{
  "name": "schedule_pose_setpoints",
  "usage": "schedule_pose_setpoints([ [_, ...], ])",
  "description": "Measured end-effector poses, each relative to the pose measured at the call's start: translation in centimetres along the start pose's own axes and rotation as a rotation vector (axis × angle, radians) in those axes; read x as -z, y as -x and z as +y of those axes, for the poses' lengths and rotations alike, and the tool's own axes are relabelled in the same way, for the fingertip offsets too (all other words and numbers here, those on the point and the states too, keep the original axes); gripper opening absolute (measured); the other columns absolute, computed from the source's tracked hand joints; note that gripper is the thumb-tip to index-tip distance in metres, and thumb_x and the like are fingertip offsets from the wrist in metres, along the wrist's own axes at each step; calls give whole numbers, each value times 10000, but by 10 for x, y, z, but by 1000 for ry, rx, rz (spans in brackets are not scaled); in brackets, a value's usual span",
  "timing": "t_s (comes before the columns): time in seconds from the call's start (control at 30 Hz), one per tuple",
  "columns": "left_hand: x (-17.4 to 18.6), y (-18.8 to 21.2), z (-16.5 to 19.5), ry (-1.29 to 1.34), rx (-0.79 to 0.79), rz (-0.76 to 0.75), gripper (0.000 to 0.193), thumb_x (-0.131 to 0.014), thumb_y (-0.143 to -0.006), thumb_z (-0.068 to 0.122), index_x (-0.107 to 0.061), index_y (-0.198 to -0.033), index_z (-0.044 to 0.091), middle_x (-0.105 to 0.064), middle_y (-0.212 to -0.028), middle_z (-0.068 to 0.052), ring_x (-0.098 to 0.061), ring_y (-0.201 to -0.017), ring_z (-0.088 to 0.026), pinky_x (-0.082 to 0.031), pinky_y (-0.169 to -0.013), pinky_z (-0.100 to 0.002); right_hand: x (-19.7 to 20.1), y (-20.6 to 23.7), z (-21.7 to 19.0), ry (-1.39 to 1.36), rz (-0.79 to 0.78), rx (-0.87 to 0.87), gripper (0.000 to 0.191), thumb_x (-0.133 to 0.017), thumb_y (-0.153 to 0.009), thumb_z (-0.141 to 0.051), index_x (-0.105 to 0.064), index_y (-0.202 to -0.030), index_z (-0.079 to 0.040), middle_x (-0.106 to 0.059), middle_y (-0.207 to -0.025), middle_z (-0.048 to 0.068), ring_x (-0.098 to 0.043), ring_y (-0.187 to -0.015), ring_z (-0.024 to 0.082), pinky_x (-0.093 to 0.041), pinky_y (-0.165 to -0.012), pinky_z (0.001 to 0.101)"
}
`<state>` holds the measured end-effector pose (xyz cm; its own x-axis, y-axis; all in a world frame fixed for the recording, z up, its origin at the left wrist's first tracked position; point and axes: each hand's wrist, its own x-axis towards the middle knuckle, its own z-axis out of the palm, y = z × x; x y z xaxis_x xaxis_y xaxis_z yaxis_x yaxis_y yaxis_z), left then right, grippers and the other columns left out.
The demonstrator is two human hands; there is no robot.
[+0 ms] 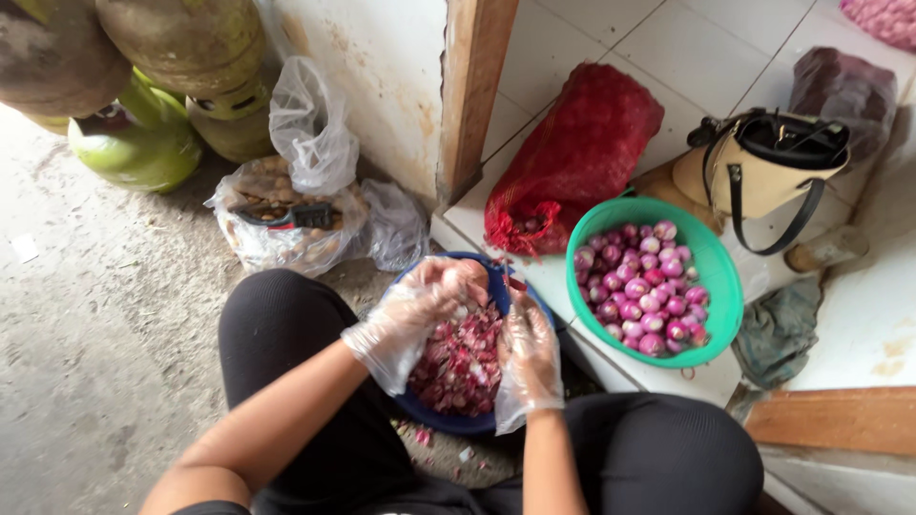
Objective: The person sits on the floor and peels small purple shallots one by one using a small knife. Peeled shallots are placed into a blue bowl while unpeeled ones remain in a green basket.
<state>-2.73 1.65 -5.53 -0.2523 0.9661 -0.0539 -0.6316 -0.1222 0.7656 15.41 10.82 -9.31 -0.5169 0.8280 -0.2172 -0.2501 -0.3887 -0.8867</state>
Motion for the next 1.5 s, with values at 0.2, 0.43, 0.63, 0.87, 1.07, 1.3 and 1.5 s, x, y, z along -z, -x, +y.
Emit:
schedule_pose_setpoints([
  [0.2,3,14,-22,8,-7,-99,463,-779,-871,214,-543,-1231,45,-680,-1037,-76,-684,-894,-157,-580,-800,-318,-21,40,-24,134,-178,-27,367,-556,-1005,-85,-621,-1342,-215,-514,-750,-101,-401,-536,17,-324,-455,178],
  [0.43,11,12,-23,-42,-45,-103,398,-753,-921,209,-559,-1223,36,-688,-1034,-60,-684,-889,-149,-558,-788,-297,-21,33,-11,9,-223,-64,356,-525,-1078,-71,-650,-1406,-132,-552,-804,-77,-369,-572,8,-295,-483,177],
  [0.63,-2,18,-19,-124,56,65,275,-629,-1022,325,-612,-1086,58,-609,-890,-11,-533,-731,-109,-473,-670,-263,-24,29,-11,247,-211,-27,380,-553,-1024,-72,-645,-1384,-153,-598,-820,-30,-430,-570,22,-359,-484,194],
  [0.87,-1,9,-39,-75,112,266,344,-477,-1056,401,-602,-937,102,-542,-795,4,-466,-691,-108,-402,-621,-263,-27,26,5,576,-176,268,341,-618,-998,-71,-625,-1340,-72,-730,-1181,42,-678,-1033,121,-547,-881,271],
  [1.07,7,5,-58,-101,84,214,295,-481,-1075,377,-552,-944,122,-490,-806,32,-441,-722,-93,-395,-633,-252,-17,18,21,425,-49,36,214,-668,-1043,-75,-677,-1256,-53,-621,-913,76,-502,-721,101,-416,-590,257],
  [1.3,-5,12,-33,-509,-117,19,299,-468,-1120,349,-558,-1024,80,-500,-854,32,-444,-782,-95,-436,-739,-254,-26,18,22,57,-45,-31,88,-599,-1026,-90,-644,-1098,-114,-601,-809,-54,-460,-601,32,-357,-501,207],
  [1.5,-27,15,3,-399,149,86,272,-464,-1067,333,-596,-1091,96,-554,-842,8,-504,-729,-108,-451,-637,-268,-22,21,2,-117,-83,-236,25,-604,-1012,-177,-590,-1028,-190,-438,-574,-48,-382,-403,70,-262,-354,237],
])
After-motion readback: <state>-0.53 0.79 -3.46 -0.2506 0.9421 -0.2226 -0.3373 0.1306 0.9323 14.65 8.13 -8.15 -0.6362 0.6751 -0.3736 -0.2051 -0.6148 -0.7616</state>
